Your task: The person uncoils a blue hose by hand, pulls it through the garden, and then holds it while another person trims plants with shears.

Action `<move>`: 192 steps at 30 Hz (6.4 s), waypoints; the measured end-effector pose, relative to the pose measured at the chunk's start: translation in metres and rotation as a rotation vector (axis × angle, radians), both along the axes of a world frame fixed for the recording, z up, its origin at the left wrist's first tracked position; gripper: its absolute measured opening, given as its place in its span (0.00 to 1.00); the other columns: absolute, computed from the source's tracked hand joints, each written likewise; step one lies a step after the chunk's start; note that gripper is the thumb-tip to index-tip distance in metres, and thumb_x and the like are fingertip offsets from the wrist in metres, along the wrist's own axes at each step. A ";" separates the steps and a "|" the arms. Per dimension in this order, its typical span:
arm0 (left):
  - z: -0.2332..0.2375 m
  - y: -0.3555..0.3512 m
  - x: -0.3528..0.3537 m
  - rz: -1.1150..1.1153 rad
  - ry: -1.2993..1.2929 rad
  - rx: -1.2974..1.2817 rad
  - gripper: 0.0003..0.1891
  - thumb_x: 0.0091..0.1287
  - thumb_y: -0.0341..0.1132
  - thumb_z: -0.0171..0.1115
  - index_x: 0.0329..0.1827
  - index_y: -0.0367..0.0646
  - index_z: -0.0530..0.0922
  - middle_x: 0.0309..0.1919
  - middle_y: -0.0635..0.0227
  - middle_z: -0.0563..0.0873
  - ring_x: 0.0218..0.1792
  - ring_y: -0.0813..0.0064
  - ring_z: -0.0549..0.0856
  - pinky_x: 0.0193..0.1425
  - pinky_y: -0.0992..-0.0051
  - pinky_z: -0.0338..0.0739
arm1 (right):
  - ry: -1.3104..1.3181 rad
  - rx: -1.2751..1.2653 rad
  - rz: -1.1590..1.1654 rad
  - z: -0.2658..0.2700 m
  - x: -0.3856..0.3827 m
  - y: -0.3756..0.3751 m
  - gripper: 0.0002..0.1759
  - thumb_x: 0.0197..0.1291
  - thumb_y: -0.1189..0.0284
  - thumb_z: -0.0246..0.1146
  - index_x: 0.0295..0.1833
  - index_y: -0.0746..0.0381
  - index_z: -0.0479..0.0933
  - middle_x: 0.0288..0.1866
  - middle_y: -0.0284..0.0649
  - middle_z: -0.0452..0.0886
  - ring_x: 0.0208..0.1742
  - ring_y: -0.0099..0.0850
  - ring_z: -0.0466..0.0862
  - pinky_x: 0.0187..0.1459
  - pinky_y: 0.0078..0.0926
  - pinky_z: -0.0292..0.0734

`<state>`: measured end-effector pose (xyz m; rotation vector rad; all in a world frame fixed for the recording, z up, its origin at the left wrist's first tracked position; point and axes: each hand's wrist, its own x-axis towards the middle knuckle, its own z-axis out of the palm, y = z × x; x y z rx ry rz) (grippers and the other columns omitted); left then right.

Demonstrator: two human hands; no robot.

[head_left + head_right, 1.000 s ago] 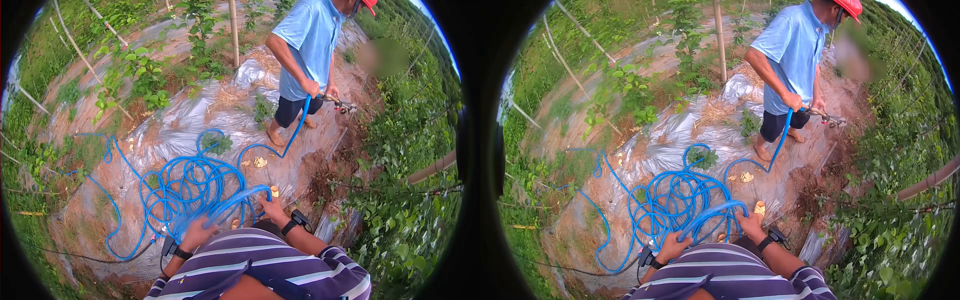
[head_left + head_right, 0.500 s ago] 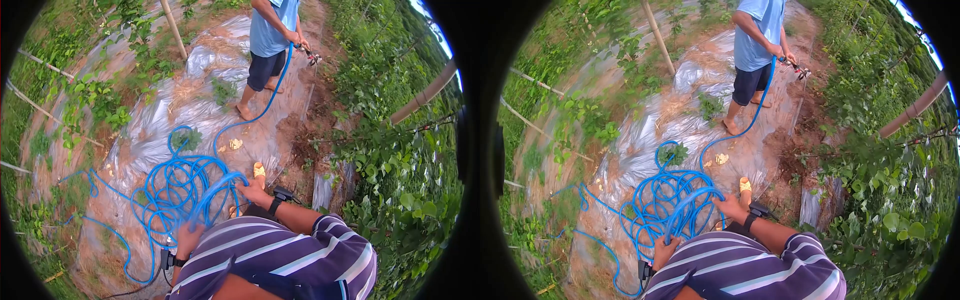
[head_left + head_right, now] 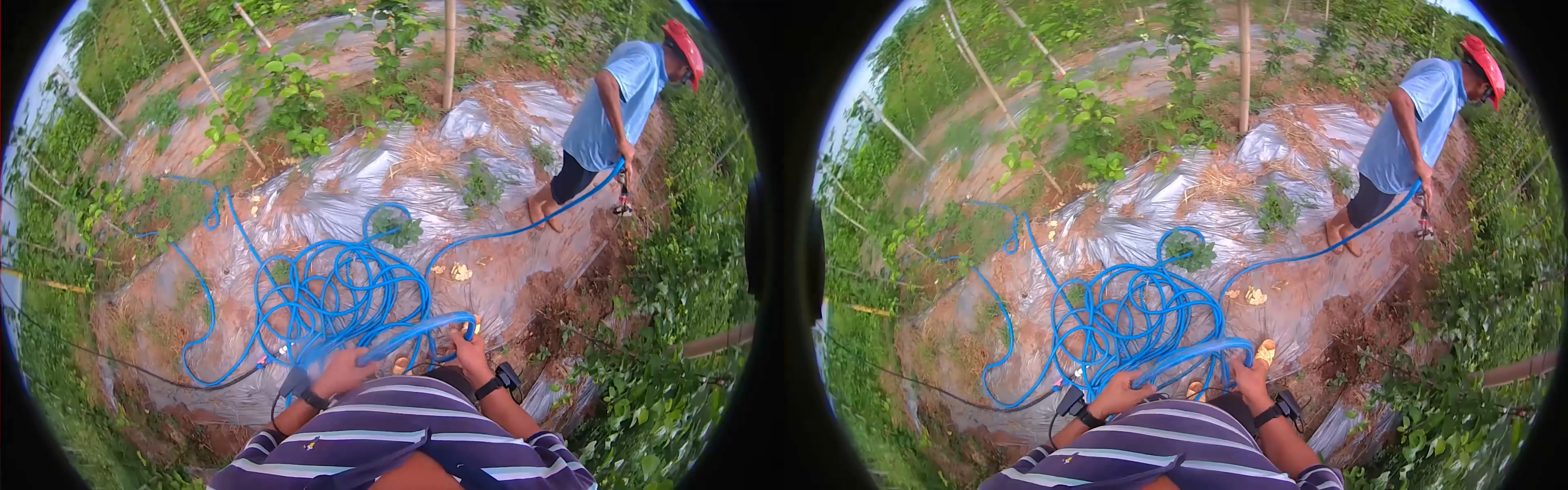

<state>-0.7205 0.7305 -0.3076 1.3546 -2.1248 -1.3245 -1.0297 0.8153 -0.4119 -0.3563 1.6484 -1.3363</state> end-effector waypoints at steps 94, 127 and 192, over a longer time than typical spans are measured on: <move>0.005 0.008 -0.029 -0.063 -0.046 0.229 0.10 0.65 0.35 0.71 0.34 0.36 0.83 0.23 0.73 0.82 0.28 0.84 0.76 0.32 0.73 0.72 | 0.115 0.072 0.023 0.019 -0.018 0.025 0.17 0.67 0.60 0.68 0.31 0.61 0.83 0.22 0.25 0.75 0.28 0.16 0.71 0.29 0.27 0.69; 0.002 0.010 -0.030 -0.114 -0.082 0.193 0.11 0.65 0.37 0.70 0.34 0.37 0.84 0.24 0.70 0.84 0.30 0.81 0.79 0.36 0.72 0.74 | 0.023 0.035 0.026 0.009 -0.017 0.029 0.15 0.70 0.62 0.67 0.33 0.60 0.81 0.25 0.26 0.75 0.26 0.18 0.72 0.28 0.23 0.66; 0.019 -0.005 -0.049 -0.192 0.050 0.209 0.12 0.65 0.40 0.71 0.40 0.39 0.84 0.27 0.67 0.84 0.31 0.79 0.80 0.36 0.71 0.76 | 0.452 -0.095 0.132 0.063 -0.039 -0.008 0.12 0.64 0.65 0.69 0.33 0.63 0.82 0.26 0.34 0.82 0.30 0.26 0.81 0.32 0.32 0.74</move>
